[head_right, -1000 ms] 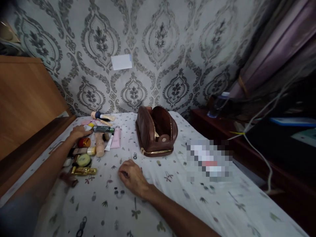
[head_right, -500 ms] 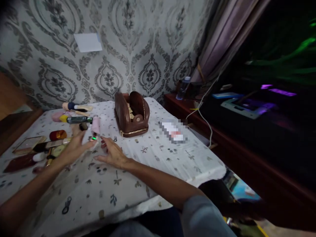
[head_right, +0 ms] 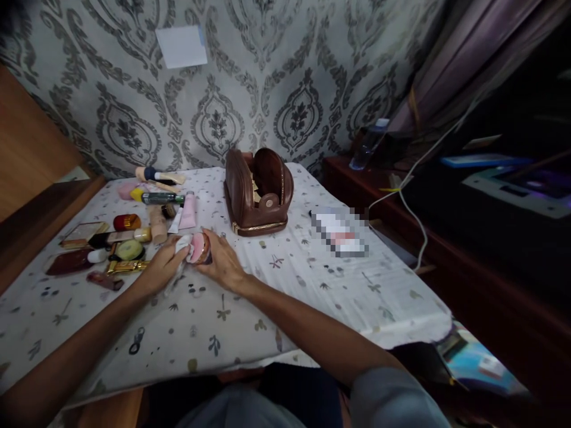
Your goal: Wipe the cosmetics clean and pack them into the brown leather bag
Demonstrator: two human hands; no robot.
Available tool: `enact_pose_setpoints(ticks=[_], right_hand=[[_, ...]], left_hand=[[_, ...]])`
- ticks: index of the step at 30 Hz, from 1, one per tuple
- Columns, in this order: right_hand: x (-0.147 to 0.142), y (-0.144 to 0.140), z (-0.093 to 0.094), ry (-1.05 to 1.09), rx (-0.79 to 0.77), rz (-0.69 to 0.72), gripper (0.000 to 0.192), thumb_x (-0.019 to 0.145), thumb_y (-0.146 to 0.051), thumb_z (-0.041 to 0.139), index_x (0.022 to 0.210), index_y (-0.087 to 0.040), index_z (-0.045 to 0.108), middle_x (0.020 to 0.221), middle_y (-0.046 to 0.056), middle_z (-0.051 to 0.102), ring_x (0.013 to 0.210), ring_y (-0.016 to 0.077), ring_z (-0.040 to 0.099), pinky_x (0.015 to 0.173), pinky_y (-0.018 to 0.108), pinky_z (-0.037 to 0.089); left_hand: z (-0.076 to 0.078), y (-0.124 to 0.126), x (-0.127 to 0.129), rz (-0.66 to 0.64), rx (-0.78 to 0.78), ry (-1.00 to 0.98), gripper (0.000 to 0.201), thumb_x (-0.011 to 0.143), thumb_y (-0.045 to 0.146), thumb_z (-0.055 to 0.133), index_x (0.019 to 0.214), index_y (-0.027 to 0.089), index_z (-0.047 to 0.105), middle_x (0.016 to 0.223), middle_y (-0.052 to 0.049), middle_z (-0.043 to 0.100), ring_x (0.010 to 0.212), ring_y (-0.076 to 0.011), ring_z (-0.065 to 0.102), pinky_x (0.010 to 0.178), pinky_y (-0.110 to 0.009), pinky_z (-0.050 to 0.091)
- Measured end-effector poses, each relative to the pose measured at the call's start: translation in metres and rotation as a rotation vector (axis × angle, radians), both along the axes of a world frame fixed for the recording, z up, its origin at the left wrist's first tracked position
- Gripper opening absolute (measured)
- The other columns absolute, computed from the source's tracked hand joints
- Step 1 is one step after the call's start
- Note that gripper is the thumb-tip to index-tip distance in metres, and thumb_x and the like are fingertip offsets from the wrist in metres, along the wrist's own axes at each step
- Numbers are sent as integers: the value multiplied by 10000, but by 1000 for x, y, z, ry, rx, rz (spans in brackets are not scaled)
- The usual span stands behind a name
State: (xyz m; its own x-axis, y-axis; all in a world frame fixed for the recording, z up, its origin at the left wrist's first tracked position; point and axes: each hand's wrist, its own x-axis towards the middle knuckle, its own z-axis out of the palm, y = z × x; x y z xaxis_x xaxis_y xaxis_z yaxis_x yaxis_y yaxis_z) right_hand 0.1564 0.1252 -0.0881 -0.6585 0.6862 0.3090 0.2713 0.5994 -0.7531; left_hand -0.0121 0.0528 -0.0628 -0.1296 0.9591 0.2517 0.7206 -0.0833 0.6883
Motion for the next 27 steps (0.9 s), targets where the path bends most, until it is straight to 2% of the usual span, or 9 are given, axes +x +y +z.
enact_pose_setpoints(ticks=[5,9,13,19,24,27], right_hand=[[-1,-2,-1,10,26,25,758,733,-286,752,1398,-168,409,1347,135,565,1244,269,536,1069,435,421],[-1,-5,-1,27,50,24,736,728,-259,752,1382,-152,430,1305,135,598,1188,263,570,1038,411,448],[0,-5,0,27,50,17,741,719,-262,761,1376,-148,439,1297,140,604,1195,274,571,1046,430,442],[0,-5,1,51,22,19,770,702,-284,778,1378,-157,431,1308,149,592,1218,285,562,1034,442,449],[-1,-3,3,-18,-54,-6,622,680,-314,789,1206,-125,515,1115,128,648,1049,281,615,904,434,498],[0,-2,4,24,-76,2,587,668,-316,804,1165,-158,535,1101,94,632,1050,263,599,915,418,486]], left_hand=[[-3,1,4,17,70,-51,423,896,354,442,1211,140,629,1242,-120,660,1173,-261,575,1086,-400,401],[-2,-3,10,-27,128,-62,451,921,334,458,1299,135,603,1350,-115,627,1272,-260,545,1147,-417,363],[-4,-5,9,-111,168,-48,453,946,323,462,1338,134,588,1417,-115,580,1338,-256,507,1169,-422,359],[-7,-6,5,-212,248,-30,427,958,283,494,1372,213,574,1449,-75,556,1365,-237,491,1171,-423,376],[-2,-8,5,-327,316,19,419,934,175,516,1335,252,610,1422,-69,582,1328,-222,535,1143,-411,416],[3,-10,5,-415,345,14,381,909,126,540,1243,252,672,1350,-74,641,1258,-218,599,1082,-397,479]])
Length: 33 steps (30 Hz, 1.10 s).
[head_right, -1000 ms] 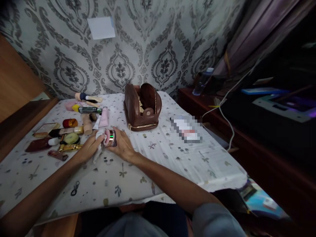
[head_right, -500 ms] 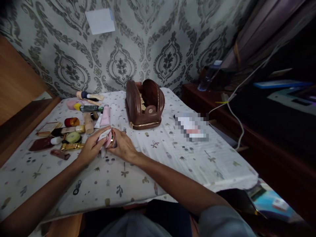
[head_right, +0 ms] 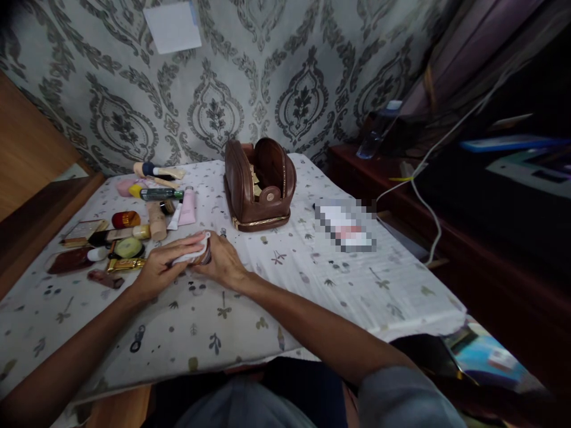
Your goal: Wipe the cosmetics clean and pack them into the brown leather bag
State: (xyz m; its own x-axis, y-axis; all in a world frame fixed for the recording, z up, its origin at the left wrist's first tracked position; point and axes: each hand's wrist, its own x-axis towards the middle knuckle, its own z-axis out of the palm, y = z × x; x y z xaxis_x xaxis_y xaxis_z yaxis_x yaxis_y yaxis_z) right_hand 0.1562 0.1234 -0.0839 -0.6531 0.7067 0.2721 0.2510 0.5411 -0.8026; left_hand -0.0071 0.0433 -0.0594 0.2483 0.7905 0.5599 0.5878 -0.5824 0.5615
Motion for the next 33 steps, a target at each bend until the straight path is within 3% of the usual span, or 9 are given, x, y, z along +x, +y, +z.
enact_pose_setpoints(ticks=[3,7,10,17,23,28,33], right_hand=[[0,1,-1,33,39,-13,588,631,-333,839,1125,-161,573,1091,89,597,1063,258,564,923,402,476],[-2,2,-3,5,97,-24,534,644,-341,830,1084,-140,603,1042,99,596,1012,260,553,884,401,476],[-3,5,-4,8,142,-4,492,667,-302,804,1090,-149,603,1026,91,628,997,260,561,905,416,461],[-3,8,-8,7,152,-20,545,613,-306,833,1082,-172,592,1030,80,642,990,264,564,896,417,460],[-3,4,-4,60,43,-76,510,629,-284,795,1077,-170,577,1060,79,647,972,232,598,872,380,482],[-2,3,-2,73,-7,-119,496,650,-297,764,1085,-175,559,1056,74,641,954,222,607,861,371,494],[-1,4,-3,47,39,-106,591,627,-304,780,1145,-149,542,1102,105,614,1039,260,580,932,415,480]], left_hand=[[5,-1,-1,-58,16,-17,345,864,74,553,1121,232,722,1226,-82,714,1132,-209,676,997,-377,538],[6,0,-4,-28,13,-18,305,818,49,535,968,207,748,1095,-89,756,985,-200,717,853,-333,580],[1,1,-6,44,25,-2,297,814,54,521,942,203,743,1055,-80,762,969,-195,717,861,-338,575],[-5,5,-12,289,11,185,290,887,167,524,1111,188,706,1181,-94,721,1100,-228,671,967,-393,531],[2,2,-12,383,-95,332,218,903,254,504,977,172,691,880,-62,696,841,-202,655,781,-321,514],[7,-3,-2,386,-230,184,147,842,253,524,925,192,628,780,0,662,696,-155,601,650,-258,451],[16,-5,11,395,-402,-222,149,794,334,605,844,198,566,723,27,617,656,-136,570,573,-221,420]])
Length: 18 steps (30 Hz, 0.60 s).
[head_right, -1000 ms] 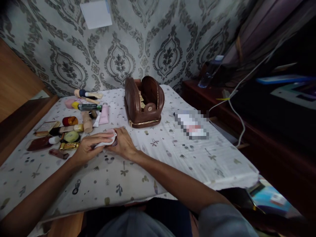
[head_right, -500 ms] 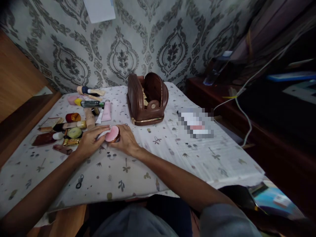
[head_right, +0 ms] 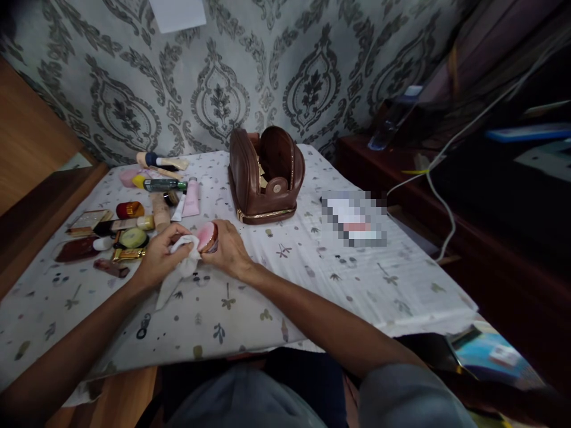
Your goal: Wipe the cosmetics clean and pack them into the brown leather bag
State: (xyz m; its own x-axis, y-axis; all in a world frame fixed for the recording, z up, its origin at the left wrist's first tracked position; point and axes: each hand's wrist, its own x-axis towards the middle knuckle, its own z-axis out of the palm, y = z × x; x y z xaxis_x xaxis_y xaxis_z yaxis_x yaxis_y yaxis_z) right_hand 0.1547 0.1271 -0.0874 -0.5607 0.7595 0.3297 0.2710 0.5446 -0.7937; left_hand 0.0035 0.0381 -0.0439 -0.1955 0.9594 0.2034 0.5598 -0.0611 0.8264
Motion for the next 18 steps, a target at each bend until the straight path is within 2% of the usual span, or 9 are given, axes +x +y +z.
enact_pose_setpoints(ticks=[3,6,9,12,15,18], right_hand=[[1,-1,-1,-12,67,48,609,668,-281,753,1206,-116,521,1155,149,589,1097,290,548,975,456,461],[2,-3,0,-9,123,101,586,702,-210,703,1243,-99,505,1165,164,571,1100,294,536,973,465,466],[3,-5,2,-12,120,173,657,681,-167,713,1295,-120,486,1197,157,559,1137,293,532,978,451,472],[4,-8,5,-42,62,204,685,695,-165,713,1338,-165,475,1196,129,593,1114,283,577,937,423,495],[6,-9,7,-35,16,236,685,735,-192,698,1371,-216,445,1211,89,641,1023,254,641,876,384,517],[7,-9,8,-9,24,249,689,757,-223,699,1388,-237,423,1266,82,635,1069,254,648,902,379,509]], left_hand=[[2,1,4,-6,-38,-217,215,759,376,666,810,195,563,690,35,604,612,-122,550,553,-213,422],[-1,2,4,7,-68,-388,295,743,427,711,858,192,575,701,33,612,567,-109,532,517,-208,417],[-6,4,2,54,-42,-483,339,754,460,708,919,198,571,741,25,628,564,-111,538,513,-214,433],[-7,6,-2,142,111,-407,292,795,429,671,961,209,576,802,19,629,649,-125,567,584,-221,460],[-6,7,-8,250,294,-202,213,840,370,633,978,212,596,887,3,636,804,-153,591,740,-249,485],[-5,7,-13,294,338,-29,213,879,361,586,1014,198,607,971,-24,648,907,-181,593,854,-294,478]])
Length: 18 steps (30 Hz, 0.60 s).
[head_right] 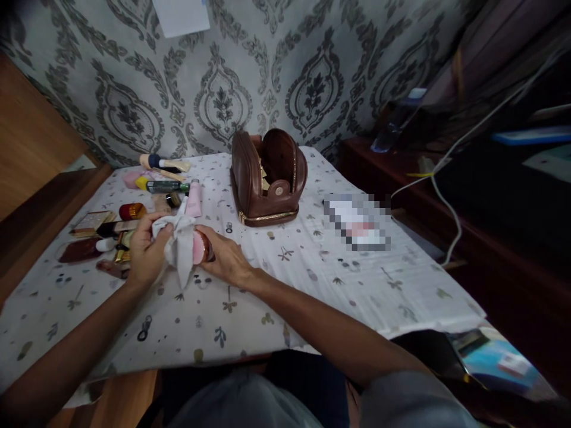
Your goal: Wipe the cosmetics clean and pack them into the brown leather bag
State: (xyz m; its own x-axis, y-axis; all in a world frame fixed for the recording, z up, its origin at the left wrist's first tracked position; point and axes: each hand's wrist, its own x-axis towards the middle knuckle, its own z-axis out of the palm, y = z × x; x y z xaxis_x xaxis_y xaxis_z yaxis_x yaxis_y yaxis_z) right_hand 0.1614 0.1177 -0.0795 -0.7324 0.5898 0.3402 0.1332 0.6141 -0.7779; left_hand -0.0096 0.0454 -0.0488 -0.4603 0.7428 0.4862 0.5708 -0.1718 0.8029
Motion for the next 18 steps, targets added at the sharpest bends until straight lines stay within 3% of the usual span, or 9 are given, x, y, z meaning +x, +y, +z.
enact_pose_setpoints(ticks=[3,6,9,13,18], right_hand=[[1,-1,-1,-61,-30,-27,727,774,-272,704,1420,-215,374,1201,104,656,1024,267,669,870,394,519],[1,-2,-1,-113,-61,-58,773,782,-271,692,1446,-186,305,1117,110,672,908,258,689,809,390,528],[1,-3,-1,-133,-48,-62,765,794,-259,665,1449,-179,278,1079,105,678,874,260,690,789,394,526],[0,-4,0,-164,-36,-54,801,795,-265,664,1468,-164,241,1088,122,677,904,282,691,788,401,524],[-2,-4,-3,-131,-77,-61,815,774,-289,692,1449,-161,253,1086,127,676,910,273,686,782,386,518]], left_hand=[[-3,-1,1,-150,-163,30,329,902,425,535,1111,178,593,1067,-55,656,986,-213,608,898,-334,482],[-9,-2,6,-328,-307,71,539,822,465,640,1259,177,513,1190,-82,633,1076,-256,604,934,-381,483],[-11,-2,9,-296,-353,137,710,707,448,762,1287,167,465,1226,-108,613,1111,-297,592,955,-428,468],[-7,-1,8,-300,-363,234,634,728,412,737,1254,162,487,1216,-117,611,1115,-299,592,968,-437,463],[-1,-1,5,-386,-248,379,461,800,335,675,1214,185,540,1175,-89,633,1088,-261,606,959,-384,480]])
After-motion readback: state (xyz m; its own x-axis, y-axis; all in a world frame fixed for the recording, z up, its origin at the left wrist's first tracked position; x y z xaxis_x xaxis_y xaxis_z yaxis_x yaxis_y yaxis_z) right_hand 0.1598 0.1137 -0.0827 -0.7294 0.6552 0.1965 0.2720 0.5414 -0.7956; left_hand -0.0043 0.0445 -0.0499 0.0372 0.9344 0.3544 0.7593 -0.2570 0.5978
